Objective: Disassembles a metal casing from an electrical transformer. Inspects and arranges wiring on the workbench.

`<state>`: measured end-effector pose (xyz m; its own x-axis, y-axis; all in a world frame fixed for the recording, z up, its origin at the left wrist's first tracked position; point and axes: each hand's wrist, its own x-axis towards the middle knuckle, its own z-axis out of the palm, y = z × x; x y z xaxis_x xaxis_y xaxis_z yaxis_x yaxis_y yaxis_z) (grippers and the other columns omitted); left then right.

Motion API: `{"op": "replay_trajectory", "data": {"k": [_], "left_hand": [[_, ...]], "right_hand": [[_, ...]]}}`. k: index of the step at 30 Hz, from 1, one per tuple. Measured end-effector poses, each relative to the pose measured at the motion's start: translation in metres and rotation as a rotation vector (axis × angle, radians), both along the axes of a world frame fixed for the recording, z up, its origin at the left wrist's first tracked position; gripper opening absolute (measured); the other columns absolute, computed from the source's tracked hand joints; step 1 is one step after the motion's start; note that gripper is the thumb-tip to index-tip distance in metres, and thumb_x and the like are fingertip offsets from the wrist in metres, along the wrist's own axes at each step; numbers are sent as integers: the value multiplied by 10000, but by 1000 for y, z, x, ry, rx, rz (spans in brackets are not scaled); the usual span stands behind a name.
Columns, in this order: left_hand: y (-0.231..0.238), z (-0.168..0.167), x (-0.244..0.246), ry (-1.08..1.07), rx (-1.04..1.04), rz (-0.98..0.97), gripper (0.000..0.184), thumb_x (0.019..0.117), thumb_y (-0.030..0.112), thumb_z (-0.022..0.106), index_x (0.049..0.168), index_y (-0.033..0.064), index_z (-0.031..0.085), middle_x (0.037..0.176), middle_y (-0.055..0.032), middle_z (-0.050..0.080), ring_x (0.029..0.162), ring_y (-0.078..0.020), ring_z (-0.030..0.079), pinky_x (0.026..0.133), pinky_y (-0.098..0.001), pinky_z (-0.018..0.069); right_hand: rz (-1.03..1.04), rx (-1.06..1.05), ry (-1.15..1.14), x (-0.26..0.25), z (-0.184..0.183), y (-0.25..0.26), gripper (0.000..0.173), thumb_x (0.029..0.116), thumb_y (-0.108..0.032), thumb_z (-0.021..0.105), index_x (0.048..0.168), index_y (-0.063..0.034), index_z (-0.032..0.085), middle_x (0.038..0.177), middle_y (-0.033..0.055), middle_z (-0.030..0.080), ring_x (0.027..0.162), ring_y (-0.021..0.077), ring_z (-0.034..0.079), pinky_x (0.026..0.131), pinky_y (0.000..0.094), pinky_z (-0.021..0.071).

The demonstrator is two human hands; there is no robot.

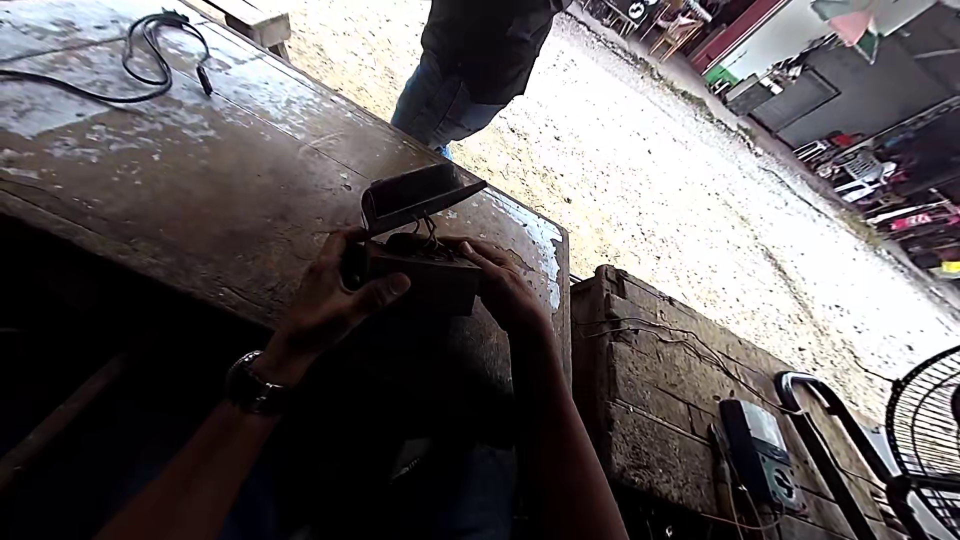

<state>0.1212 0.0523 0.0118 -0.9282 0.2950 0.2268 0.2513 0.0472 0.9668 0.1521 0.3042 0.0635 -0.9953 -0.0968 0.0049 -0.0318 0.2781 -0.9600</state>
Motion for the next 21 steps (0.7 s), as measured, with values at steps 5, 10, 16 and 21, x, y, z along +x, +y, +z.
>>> {"op": "replay_trajectory", "data": {"k": [5,10,16,21], "left_hand": [[-1,0,0,21,25,-12,900,735,799,701,1397,216,522,1084,16,676,877,-87,666,708,-292,577],[-3,-2,1,54,48,-41,894,757,776,706,1411,197,514,1083,13,669,876,-86,660,713,-269,574],[-10,-2,-2,91,104,-175,731,911,629,643,1480,190,512,1256,20,674,1044,-71,669,839,-258,583],[-25,-5,12,13,263,-236,560,881,486,760,1348,249,561,1166,110,679,964,20,661,738,-156,572]], "right_hand": [[2,-9,-5,-1,0,0,433,1110,-405,374,1333,-196,680,1176,27,719,918,123,686,754,320,587],[41,-37,10,-3,0,1,409,1108,-314,374,1319,-132,674,1200,44,704,986,127,682,837,333,588],[192,-86,98,-8,1,15,247,1038,-100,506,1181,-2,681,1053,75,701,842,102,653,765,270,575],[362,-173,153,-12,0,20,176,932,-11,675,1103,21,695,1028,84,745,919,122,707,852,297,606]]}}
